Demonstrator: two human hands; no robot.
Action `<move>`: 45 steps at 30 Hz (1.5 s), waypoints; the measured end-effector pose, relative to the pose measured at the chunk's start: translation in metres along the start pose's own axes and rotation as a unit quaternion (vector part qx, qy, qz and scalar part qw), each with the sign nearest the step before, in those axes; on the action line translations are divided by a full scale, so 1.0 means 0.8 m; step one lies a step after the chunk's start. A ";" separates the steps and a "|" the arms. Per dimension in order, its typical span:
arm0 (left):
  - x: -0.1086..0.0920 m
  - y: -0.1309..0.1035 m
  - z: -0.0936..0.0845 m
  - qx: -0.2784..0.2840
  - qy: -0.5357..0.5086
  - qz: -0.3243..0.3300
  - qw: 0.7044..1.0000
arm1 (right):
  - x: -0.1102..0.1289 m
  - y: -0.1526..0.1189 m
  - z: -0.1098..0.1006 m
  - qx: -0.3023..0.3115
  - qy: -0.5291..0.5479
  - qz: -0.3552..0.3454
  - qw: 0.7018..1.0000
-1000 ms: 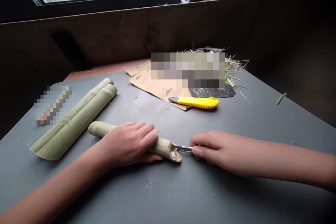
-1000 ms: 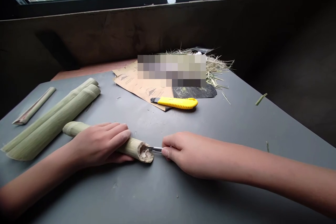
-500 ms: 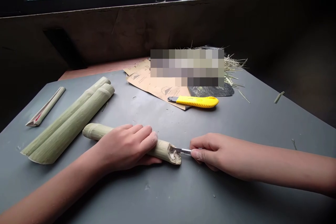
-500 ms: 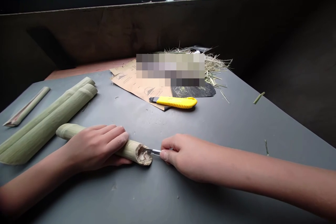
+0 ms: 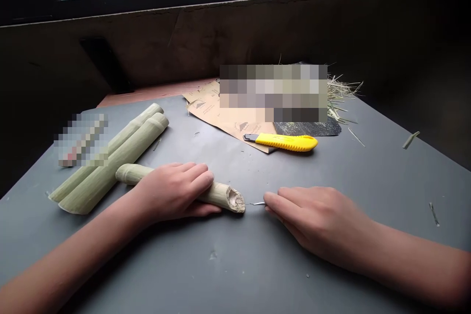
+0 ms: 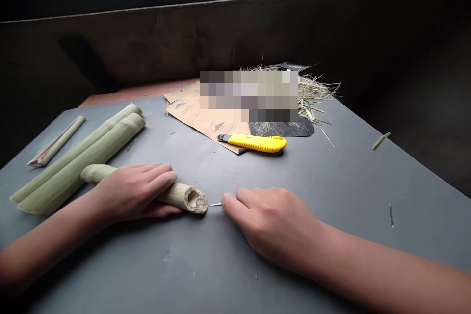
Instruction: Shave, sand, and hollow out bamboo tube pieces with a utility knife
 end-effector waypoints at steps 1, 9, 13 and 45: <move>0.000 0.000 0.000 0.001 -0.005 0.001 1.000 | 0.002 0.001 -0.002 -0.012 -0.012 -0.009 1.000; 0.001 0.000 0.000 -0.004 -0.026 0.006 1.000 | 0.022 0.001 -0.017 -0.051 -0.120 -0.039 0.991; 0.004 0.002 0.002 0.015 -0.048 0.002 0.999 | 0.032 0.004 -0.021 -0.040 -0.200 -0.047 0.978; -0.021 0.014 -0.011 0.037 -0.078 0.031 0.996 | 0.012 -0.010 -0.018 -0.017 -0.164 -0.128 0.978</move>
Point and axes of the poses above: each hand's wrist, its own y-axis towards the middle knuckle, its own z-axis out of the palm, x = y × z, the point moved 8 cm from there along y, towards the middle knuckle, and after that the axes turned 10 degrees about x, right-handed, at the moved point
